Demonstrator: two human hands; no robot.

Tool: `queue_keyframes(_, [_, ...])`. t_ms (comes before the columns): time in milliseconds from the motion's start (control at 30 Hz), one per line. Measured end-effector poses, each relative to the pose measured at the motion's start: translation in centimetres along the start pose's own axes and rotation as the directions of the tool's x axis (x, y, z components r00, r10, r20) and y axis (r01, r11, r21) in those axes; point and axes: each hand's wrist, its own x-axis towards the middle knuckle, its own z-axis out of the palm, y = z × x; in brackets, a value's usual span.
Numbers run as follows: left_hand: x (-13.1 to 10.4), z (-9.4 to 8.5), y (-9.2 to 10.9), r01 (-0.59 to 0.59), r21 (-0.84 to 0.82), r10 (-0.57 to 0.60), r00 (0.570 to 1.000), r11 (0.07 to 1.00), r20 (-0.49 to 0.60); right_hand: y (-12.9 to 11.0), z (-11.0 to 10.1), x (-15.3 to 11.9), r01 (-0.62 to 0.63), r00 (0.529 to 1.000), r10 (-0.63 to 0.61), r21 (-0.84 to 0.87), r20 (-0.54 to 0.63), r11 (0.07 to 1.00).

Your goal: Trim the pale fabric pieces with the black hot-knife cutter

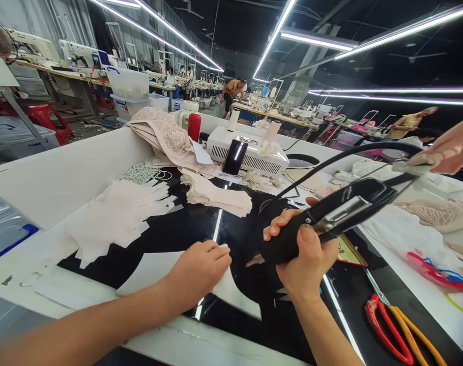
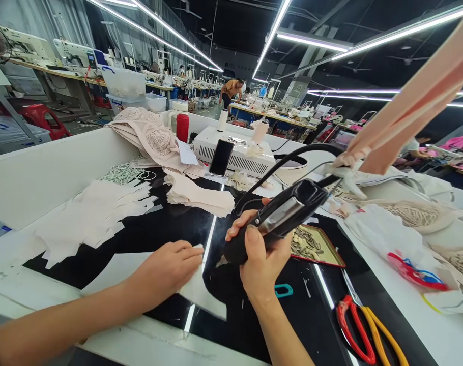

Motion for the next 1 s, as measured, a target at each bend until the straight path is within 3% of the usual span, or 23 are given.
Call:
queue_keyframes(167, [0.6,-1.1,-1.7,0.021,0.020,-0.020,0.999,1.000,-0.045,-1.3,-1.5,-0.9,-0.001,1.000,0.001,-0.021,-0.006,1.000])
queue_keyframes(333, [0.5,-1.8,-0.5,-0.054,-0.053,0.045,0.987,0.997,-0.153,-1.9,-2.2,-1.9,-0.030,0.999,0.030,-0.026,-0.016,0.999])
queue_keyframes(467, [0.0,-2.1,1.4,-0.130,-0.128,0.118,0.989,0.983,-0.094,-1.6,-2.2,-2.2,-0.041,0.999,0.041,-0.008,-0.010,0.999])
queue_keyframes(600, [0.0,-1.9,2.7,-0.213,-0.099,0.209,0.977,0.972,-0.046,-1.2,-2.2,-2.3,-0.036,0.999,0.036,0.012,0.011,0.999])
queue_keyframes(833, [0.8,-0.1,3.2,-0.263,-0.018,0.262,0.964,0.965,-0.056,-0.9,-2.2,-2.5,-0.019,0.999,0.020,-0.028,0.030,0.999])
queue_keyframes(1000, [1.2,-0.2,3.6,-0.250,0.071,0.253,0.966,0.966,-0.047,-0.7,-2.1,-2.5,-0.014,0.998,0.015,-0.021,0.053,1.000])
